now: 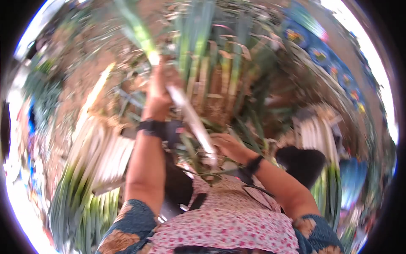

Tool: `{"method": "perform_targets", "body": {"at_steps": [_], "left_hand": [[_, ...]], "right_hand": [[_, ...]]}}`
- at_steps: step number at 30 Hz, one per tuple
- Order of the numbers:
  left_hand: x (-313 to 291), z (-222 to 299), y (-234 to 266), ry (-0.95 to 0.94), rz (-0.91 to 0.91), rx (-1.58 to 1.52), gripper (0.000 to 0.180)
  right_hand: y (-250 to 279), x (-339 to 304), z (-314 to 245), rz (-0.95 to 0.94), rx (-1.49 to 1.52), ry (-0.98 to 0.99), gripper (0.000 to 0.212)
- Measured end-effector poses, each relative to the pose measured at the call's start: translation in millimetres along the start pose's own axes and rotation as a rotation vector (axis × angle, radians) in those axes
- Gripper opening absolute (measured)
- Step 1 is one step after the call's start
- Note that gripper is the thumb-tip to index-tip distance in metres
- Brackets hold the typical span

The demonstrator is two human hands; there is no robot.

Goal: Trimming, peeling, and bundling leeks in a large agricultural processing area.

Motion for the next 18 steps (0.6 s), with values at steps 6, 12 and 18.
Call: {"method": "perform_targets", "body": {"at_steps": [6, 12, 18], "left_hand": [[-20, 4, -14, 0.097, -0.319, -0.241, 0.037], [-18, 22, 0, 0.102, -0.254, -0.333, 0.033], [-4, 42, -4, -0.111, -0.191, -0.091, 0.030]], "right_hand": [[-9, -24, -12, -0.076, 0.065, -0.021, 0.037], [-3, -36, 4, -0.097, -1.014, 0.642, 0.021], [105, -82, 111, -0.371, -1.721, -0.238, 0.026]]}}
Point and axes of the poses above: each hand's wrist, its own x-axis towards the middle knuckle, its own y-axis out of the back of the hand, z = x × y, the point moved 5 cm from there along x, towards the middle knuckle, and after that the axes turned 13 degrees about z, right-handed, at the moved point
